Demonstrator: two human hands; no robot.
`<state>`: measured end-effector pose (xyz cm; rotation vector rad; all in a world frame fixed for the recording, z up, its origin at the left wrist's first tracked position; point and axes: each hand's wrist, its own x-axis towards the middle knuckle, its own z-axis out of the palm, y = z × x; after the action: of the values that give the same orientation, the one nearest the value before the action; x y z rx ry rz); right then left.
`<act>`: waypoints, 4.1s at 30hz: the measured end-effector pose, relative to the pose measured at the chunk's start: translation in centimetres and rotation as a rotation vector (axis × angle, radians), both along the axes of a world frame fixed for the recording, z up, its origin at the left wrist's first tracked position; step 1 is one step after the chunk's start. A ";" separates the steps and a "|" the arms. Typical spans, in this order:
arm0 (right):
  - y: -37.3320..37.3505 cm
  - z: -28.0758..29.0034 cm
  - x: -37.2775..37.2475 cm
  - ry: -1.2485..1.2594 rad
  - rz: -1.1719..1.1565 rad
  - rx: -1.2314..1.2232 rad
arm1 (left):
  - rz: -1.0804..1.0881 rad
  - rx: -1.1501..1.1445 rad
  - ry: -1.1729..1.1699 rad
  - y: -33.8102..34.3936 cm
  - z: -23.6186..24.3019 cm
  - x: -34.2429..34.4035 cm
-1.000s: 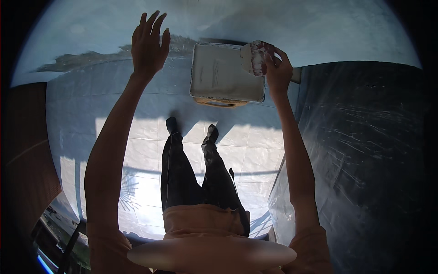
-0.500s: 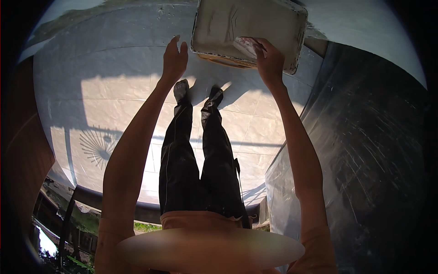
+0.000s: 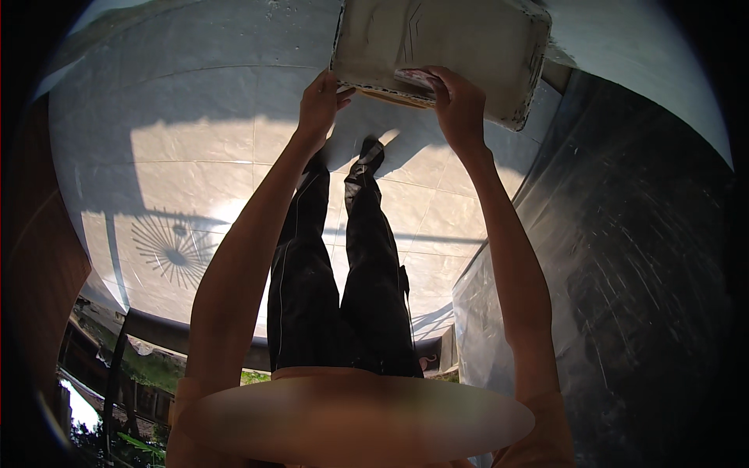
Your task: The person applies wall putty to a wall around a window frame using a putty knife, patching areas with the filler.
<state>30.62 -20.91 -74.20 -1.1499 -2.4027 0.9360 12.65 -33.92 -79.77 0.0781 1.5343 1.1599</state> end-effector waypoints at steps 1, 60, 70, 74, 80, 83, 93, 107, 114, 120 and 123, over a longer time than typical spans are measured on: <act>0.0 -0.1 0.1 0.007 0.000 0.018 | 0.033 0.009 -0.012 0.0 0.1 0.2; 6.2 54.4 -6.1 1.292 -0.181 -0.331 | 0.158 0.901 1.701 14.3 54.0 -13.8; 4.4 69.5 -6.0 1.407 -0.135 -0.025 | 0.506 1.178 2.115 13.5 71.7 -17.6; 4.0 71.4 -6.4 1.429 -0.135 0.038 | 0.543 1.236 2.177 13.5 74.7 -18.8; 6.0 72.8 -7.4 1.437 -0.168 0.067 | 0.494 1.203 2.230 15.6 76.4 -18.7; 7.8 73.5 -8.5 1.440 -0.161 0.109 | 0.509 1.214 2.253 17.4 77.0 -18.4; 15.8 75.5 -15.4 1.251 -0.051 0.952 | 0.552 1.143 2.356 23.2 79.5 -20.4; 23.0 73.6 -20.5 0.501 0.123 1.816 | 0.734 1.282 2.278 29.6 80.6 -23.0; 23.6 73.1 -20.5 0.438 0.119 1.717 | 0.680 1.331 2.277 29.6 80.3 -23.4; 22.8 71.3 -19.2 0.340 0.138 1.595 | 0.685 1.352 2.305 29.8 80.4 -23.7; 21.7 69.4 -18.2 0.296 0.175 1.572 | 0.677 1.350 2.305 29.8 80.4 -23.8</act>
<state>12.39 0.78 -4.78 -0.1417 -2.0107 -0.7293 -11.12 -4.14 0.60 2.7771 1.9147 2.7253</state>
